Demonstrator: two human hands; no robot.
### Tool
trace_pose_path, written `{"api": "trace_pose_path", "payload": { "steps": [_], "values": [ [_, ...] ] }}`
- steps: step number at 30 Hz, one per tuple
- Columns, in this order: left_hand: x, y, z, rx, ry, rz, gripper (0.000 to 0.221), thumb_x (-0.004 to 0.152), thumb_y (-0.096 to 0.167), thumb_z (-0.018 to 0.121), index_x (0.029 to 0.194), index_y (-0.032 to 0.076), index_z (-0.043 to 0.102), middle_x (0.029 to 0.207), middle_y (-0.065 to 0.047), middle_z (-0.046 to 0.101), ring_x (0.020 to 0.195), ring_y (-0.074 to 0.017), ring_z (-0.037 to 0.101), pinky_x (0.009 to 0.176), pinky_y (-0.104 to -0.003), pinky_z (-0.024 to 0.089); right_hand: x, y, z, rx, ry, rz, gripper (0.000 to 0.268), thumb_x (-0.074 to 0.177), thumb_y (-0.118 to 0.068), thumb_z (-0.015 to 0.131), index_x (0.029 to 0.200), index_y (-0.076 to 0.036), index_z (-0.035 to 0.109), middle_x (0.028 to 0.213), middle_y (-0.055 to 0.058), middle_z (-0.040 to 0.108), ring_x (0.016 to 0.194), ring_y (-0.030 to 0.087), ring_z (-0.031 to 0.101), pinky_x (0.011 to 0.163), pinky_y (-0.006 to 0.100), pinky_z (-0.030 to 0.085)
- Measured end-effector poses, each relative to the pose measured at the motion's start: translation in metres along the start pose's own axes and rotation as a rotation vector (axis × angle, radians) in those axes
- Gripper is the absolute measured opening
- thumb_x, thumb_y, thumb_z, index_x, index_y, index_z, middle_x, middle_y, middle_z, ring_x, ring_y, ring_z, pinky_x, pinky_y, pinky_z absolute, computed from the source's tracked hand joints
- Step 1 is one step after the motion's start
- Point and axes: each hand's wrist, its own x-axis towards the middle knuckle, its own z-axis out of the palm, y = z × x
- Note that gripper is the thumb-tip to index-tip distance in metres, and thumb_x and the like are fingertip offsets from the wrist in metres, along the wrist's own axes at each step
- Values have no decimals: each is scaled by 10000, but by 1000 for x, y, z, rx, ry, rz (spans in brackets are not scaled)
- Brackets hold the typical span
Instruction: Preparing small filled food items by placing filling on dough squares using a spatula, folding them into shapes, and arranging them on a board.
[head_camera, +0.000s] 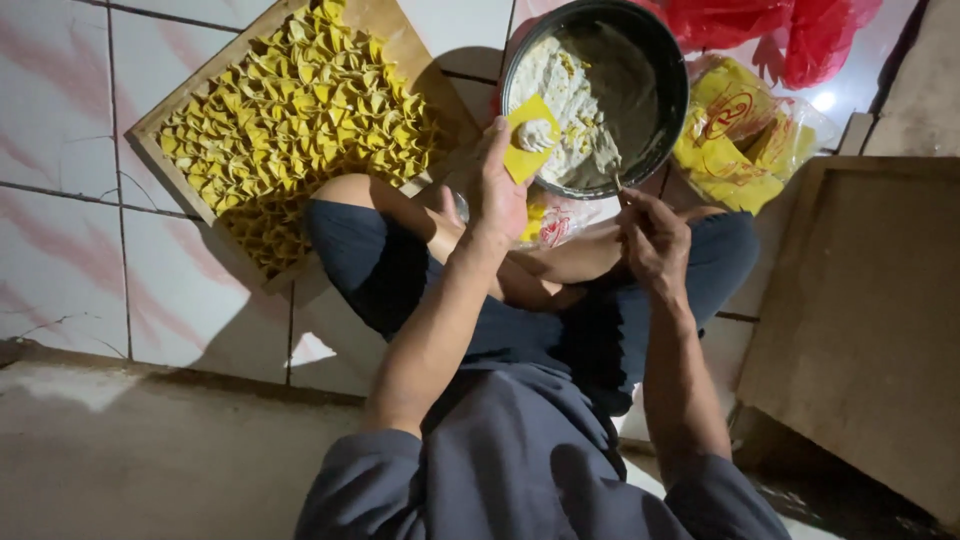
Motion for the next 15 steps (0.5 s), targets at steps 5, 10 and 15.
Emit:
{"api": "trace_pose_path", "payload": {
  "steps": [5,10,15],
  "values": [
    [-16,-1,7,113,-86,24,544,890,531,763,1161,94,586,1077,-134,620,974,-280,635,792,-458,611,1,-13,17,272,39,40,308,976,147,571,1267,84,648,807,180,678,553,158,599,514,295,495],
    [-62,37,35,253,-134,20,541,875,557,712,1071,87,529,937,-133,601,830,-265,662,525,-433,646,9,-20,20,2,32,-4,205,1021,30,631,1194,12,741,790,162,698,604,196,628,568,339,493],
    [-60,41,29,362,-159,94,446,930,517,643,972,94,508,814,-115,587,652,-226,627,466,-328,595,10,5,19,-63,134,-41,226,1068,-11,586,1268,17,689,777,156,671,688,205,594,700,405,516]
  ]
}}
